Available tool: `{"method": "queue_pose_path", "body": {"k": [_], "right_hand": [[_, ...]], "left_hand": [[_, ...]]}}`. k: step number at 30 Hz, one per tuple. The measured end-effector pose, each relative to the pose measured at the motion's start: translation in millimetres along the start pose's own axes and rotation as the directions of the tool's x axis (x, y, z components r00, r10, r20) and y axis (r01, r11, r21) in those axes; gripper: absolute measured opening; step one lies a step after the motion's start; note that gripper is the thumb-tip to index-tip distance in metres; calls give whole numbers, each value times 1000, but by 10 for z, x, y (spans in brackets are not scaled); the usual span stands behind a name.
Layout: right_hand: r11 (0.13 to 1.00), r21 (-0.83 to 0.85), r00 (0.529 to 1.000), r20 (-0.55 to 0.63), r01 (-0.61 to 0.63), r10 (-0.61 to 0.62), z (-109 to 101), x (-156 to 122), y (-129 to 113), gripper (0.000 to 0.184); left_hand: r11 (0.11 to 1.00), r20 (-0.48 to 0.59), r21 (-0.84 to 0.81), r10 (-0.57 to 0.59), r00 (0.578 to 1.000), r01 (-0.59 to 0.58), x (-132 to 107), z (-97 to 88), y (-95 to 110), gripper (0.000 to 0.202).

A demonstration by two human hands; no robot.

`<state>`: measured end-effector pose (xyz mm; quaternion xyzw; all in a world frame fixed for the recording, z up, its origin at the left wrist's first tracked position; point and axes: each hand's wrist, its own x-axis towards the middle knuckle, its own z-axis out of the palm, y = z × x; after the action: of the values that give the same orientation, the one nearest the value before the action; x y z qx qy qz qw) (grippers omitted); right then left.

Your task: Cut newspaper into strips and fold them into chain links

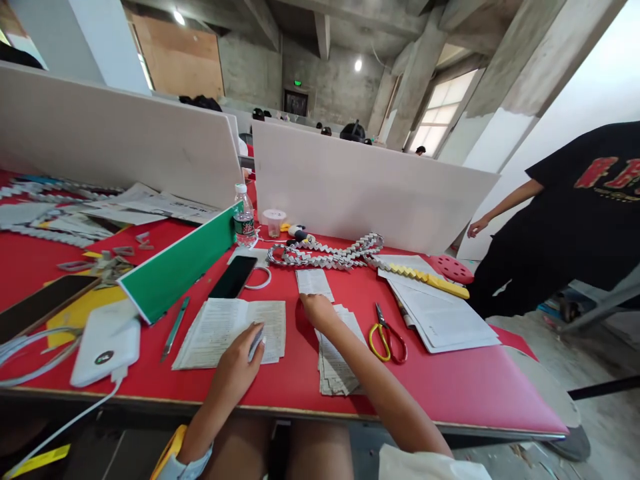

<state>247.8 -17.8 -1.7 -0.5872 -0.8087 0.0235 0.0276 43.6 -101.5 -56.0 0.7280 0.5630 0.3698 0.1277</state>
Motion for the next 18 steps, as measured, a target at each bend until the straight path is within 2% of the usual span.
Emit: {"method": "queue_pose_path", "body": {"k": [3, 5, 10, 14, 16, 17, 18], "right_hand": [[983, 137, 988, -78, -120, 132, -13, 61, -16, 28], [962, 229, 970, -157, -146, 185, -36, 92, -11, 28], [932, 353, 929, -314, -76, 195, -55, 113, 64, 29], [909, 415, 915, -353, -36, 198, -17, 105, 144, 31], [894, 447, 909, -359, -32, 211, 5, 103, 172, 33], [887, 460, 905, -366, -26, 216, 17, 104, 182, 34], [880, 474, 900, -373, -23, 224, 27, 108, 189, 36]], "left_hand": [[1000, 32, -20, 14, 999, -14, 5, -22, -7, 38], [1000, 26, -28, 10, 1000, -9, 12, -46, -12, 38], [1000, 11, -10, 29, 1000, -29, 15, -34, -43, 36], [992, -14, 92, 90, 996, -89, -24, -52, -6, 34], [966, -9, 189, 182, 983, -177, -5, -139, 98, 35], [937, 21, 242, 254, 967, -252, 35, -198, 184, 35], [890, 103, 274, 350, 931, -365, 101, -258, 295, 36]]}}
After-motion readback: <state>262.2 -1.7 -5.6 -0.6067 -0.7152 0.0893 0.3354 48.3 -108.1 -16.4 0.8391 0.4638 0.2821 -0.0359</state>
